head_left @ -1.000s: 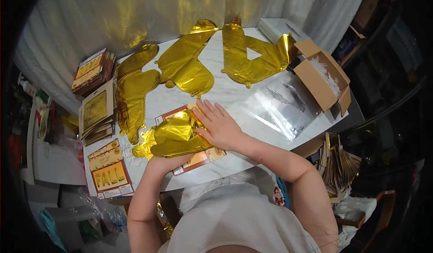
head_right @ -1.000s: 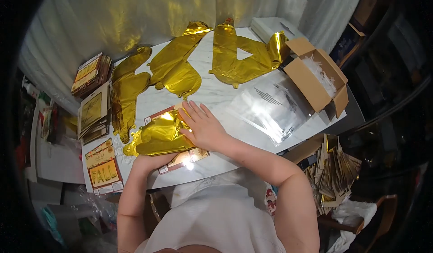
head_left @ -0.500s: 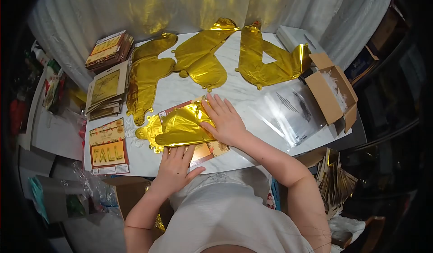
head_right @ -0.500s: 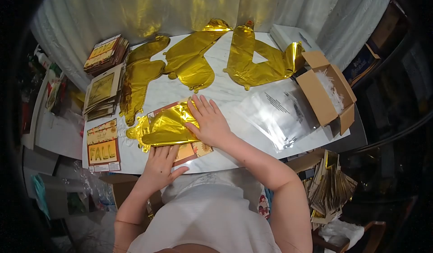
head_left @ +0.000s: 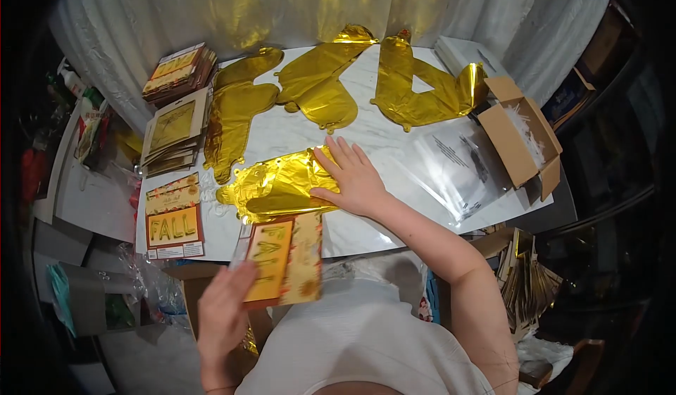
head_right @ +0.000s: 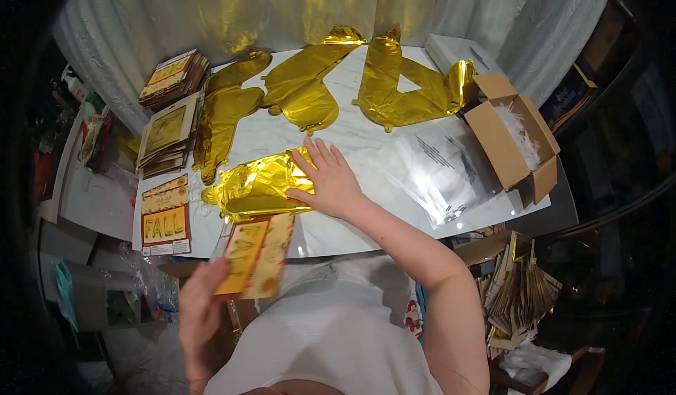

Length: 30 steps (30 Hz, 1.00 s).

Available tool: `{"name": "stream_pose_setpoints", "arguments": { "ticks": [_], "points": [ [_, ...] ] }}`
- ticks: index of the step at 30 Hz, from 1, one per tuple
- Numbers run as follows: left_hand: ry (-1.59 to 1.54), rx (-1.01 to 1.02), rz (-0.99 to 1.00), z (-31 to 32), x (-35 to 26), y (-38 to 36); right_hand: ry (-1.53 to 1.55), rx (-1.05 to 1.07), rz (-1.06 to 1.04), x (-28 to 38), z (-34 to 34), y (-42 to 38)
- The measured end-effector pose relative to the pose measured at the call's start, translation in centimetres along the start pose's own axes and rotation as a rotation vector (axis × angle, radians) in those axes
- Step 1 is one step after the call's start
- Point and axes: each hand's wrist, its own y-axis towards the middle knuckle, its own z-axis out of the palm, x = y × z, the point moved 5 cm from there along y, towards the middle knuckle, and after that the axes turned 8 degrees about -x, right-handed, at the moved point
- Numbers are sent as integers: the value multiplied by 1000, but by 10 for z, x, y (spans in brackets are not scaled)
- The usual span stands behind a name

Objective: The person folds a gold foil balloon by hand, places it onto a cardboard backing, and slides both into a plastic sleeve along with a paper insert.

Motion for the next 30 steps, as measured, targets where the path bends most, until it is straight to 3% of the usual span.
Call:
{"name": "stream_pose_setpoints", "arguments": {
  "ticks": [2, 4, 5, 7, 8, 10, 12, 14, 15, 16, 18, 19, 20, 22, 25, 30],
  "points": [
    [-59, -439, -92, -34, 9, -17, -6, 17, -16, 2, -1, 1],
    [-172, -752, -113, -40, 16, -14, -15, 10, -29, 0, -1, 2],
    [-605, -892, -307, -20, 19, -13, -20, 7, -32, 2, 1, 1],
    [-565, -828, -147, 5, 37, 14, -39, 15, -42, 3, 2, 1],
    [-368, -620, -48, 13, 35, 40, -60, 20, -46, 3, 1, 1],
    [-412, -426, -54, 25, 8, 95, -122, 13, -82, 5, -7, 1],
    [-284, -375, 11, 57, 19, 116, -179, 10, -116, 6, -6, -2],
    [136, -90, 2, 95, 31, 131, 1372, 59, 445, -12, 21, -4],
    [147, -92, 18, 112, 42, 127, 2140, 89, 737, -13, 34, -7],
    [140, -105, 11, 113, 44, 126, 2127, 102, 735, -16, 36, -10],
    [134, -128, 15, 115, 46, 124, 1089, -54, 511, -36, 25, -11],
    [124, -135, 14, 114, 45, 123, 590, -225, 294, -31, -11, -4],
    [104, -159, -10, 113, 46, 122, 576, -198, 270, -39, -19, -2],
    [98, -156, 16, 114, 46, 121, 1389, -170, 831, -64, -20, -3],
    [141, -147, 21, 118, 50, 120, 1226, -192, 742, -27, -51, 5],
    [1, -134, 8, 105, 52, 117, 1081, -103, 649, -70, -43, 16]
  ]
}}
